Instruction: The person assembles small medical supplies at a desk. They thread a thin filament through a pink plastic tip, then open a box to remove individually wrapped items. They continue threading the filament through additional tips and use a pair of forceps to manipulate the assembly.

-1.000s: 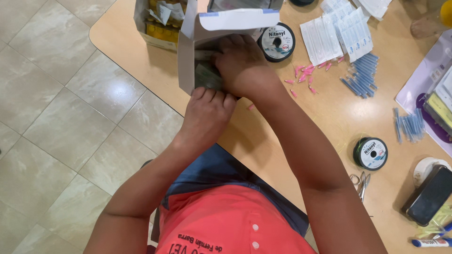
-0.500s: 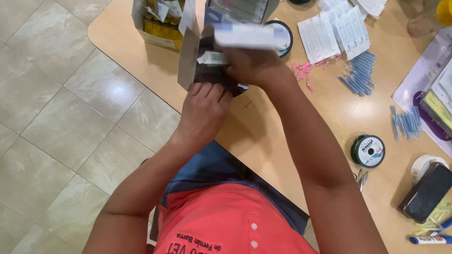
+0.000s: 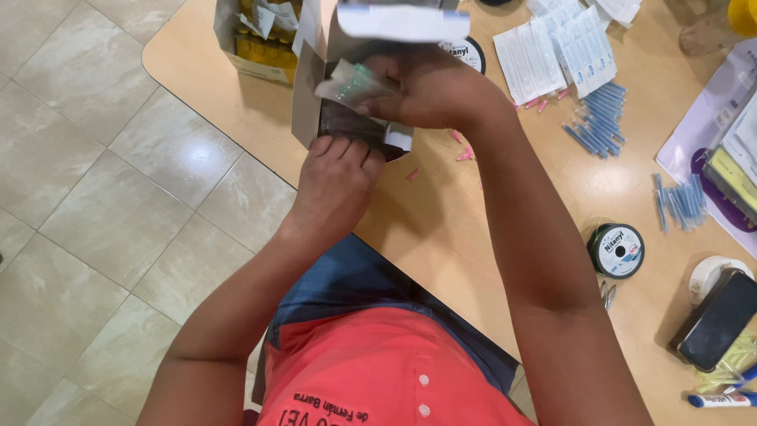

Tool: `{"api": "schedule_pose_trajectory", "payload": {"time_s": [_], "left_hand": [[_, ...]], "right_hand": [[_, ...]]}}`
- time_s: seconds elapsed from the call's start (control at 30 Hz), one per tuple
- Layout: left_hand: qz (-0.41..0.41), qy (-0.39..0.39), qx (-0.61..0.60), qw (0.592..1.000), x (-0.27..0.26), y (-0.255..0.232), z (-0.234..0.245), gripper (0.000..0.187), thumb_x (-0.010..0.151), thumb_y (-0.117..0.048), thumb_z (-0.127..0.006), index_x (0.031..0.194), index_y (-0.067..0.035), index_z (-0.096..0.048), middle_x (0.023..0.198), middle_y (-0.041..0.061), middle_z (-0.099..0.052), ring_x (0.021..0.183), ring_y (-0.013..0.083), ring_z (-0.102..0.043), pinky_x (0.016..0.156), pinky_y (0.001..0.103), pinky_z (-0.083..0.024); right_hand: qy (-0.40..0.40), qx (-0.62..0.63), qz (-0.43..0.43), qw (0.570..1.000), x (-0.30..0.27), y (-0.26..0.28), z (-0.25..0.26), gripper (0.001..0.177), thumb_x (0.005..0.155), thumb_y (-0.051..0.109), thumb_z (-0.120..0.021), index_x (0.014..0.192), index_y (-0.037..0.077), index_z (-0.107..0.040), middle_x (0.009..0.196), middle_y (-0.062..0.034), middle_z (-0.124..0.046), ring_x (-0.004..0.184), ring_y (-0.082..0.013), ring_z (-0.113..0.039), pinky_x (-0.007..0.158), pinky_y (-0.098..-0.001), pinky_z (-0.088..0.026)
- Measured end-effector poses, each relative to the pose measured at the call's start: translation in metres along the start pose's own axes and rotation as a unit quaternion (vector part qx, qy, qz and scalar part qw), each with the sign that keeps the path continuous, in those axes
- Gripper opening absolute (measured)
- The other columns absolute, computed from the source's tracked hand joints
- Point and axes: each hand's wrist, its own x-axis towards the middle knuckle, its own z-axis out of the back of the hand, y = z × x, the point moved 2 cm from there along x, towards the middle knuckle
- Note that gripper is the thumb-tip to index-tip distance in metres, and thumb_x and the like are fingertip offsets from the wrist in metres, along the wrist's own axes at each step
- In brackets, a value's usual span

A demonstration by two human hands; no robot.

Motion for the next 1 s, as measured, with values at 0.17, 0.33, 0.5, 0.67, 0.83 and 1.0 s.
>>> {"api": "schedule_pose_trajectory", "payload": {"time_s": [0.17,0.33,0.5,0.67,0.83,1.0], "left_hand": [[-0.002,-0.008,-0.001,1.000,0.000,-0.001,0.000,0.014,0.075,-0.002,-0.063,0.082,-0.013,-0.059,0.072,0.004,-0.055,0.070,0.0262,-0.054,0.069,0.039,-0.041],[-0.002,0.011,0.013,1.000,0.001,0.000,-0.003,0.015,0.074,-0.005,-0.064,0.079,-0.017,-0.057,0.068,0.004,-0.059,0.065,0.0259,-0.057,0.068,0.039,-0.042],[-0.004,-0.011,0.026,1.000,-0.001,0.000,-0.007,0.018,0.069,-0.002,-0.065,0.078,-0.017,-0.059,0.066,0.003,-0.055,0.063,0.0248,-0.054,0.067,0.037,-0.041],[0.006,0.005,0.013,1.000,-0.004,-0.002,-0.015,0.007,0.085,-0.006,-0.069,0.085,-0.011,-0.072,0.070,0.008,-0.069,0.071,0.0252,-0.070,0.076,0.041,-0.047],[-0.017,0.011,0.026,0.999,0.003,0.001,-0.007,0.014,0.072,-0.005,-0.068,0.081,-0.015,-0.064,0.069,0.004,-0.061,0.064,0.0254,-0.058,0.067,0.038,-0.043],[-0.014,0.031,0.023,0.999,0.004,0.005,-0.012,0.015,0.066,-0.006,-0.066,0.078,-0.015,-0.061,0.066,0.004,-0.062,0.062,0.0259,-0.059,0.063,0.038,-0.042]], "right_hand": [[-0.028,-0.026,0.064,0.997,0.000,-0.001,-0.002,0.056,0.101,0.050,-0.047,0.148,0.021,-0.049,0.102,-0.0211,-0.070,0.108,-0.0427,-0.059,0.087,-0.0474,-0.044],[-0.050,-0.069,0.102,0.991,0.009,0.009,-0.019,0.048,0.075,0.007,-0.060,0.123,0.013,-0.055,0.119,-0.0194,-0.068,0.104,-0.0445,-0.063,0.079,-0.0499,-0.049],[-0.010,-0.076,0.031,0.997,0.030,-0.004,-0.061,0.008,0.090,0.016,-0.051,0.097,0.014,-0.055,0.101,-0.0117,-0.069,0.082,-0.0326,-0.060,0.071,-0.0475,-0.048],[-0.081,-0.257,0.092,0.959,0.079,-0.050,-0.113,0.022,0.087,0.033,-0.051,0.104,0.024,-0.063,0.108,-0.0033,-0.066,0.097,-0.0289,-0.064,0.085,-0.0450,-0.050],[-0.066,-0.240,0.071,0.966,0.080,-0.050,-0.109,0.023,0.094,0.039,-0.045,0.100,0.025,-0.062,0.104,-0.0023,-0.066,0.095,-0.0256,-0.063,0.088,-0.0446,-0.048],[0.039,-0.067,0.065,0.995,0.020,0.009,-0.025,0.054,0.070,0.020,-0.062,0.123,0.012,-0.054,0.113,-0.0199,-0.068,0.097,-0.0413,-0.064,0.073,-0.0470,-0.051]]}}
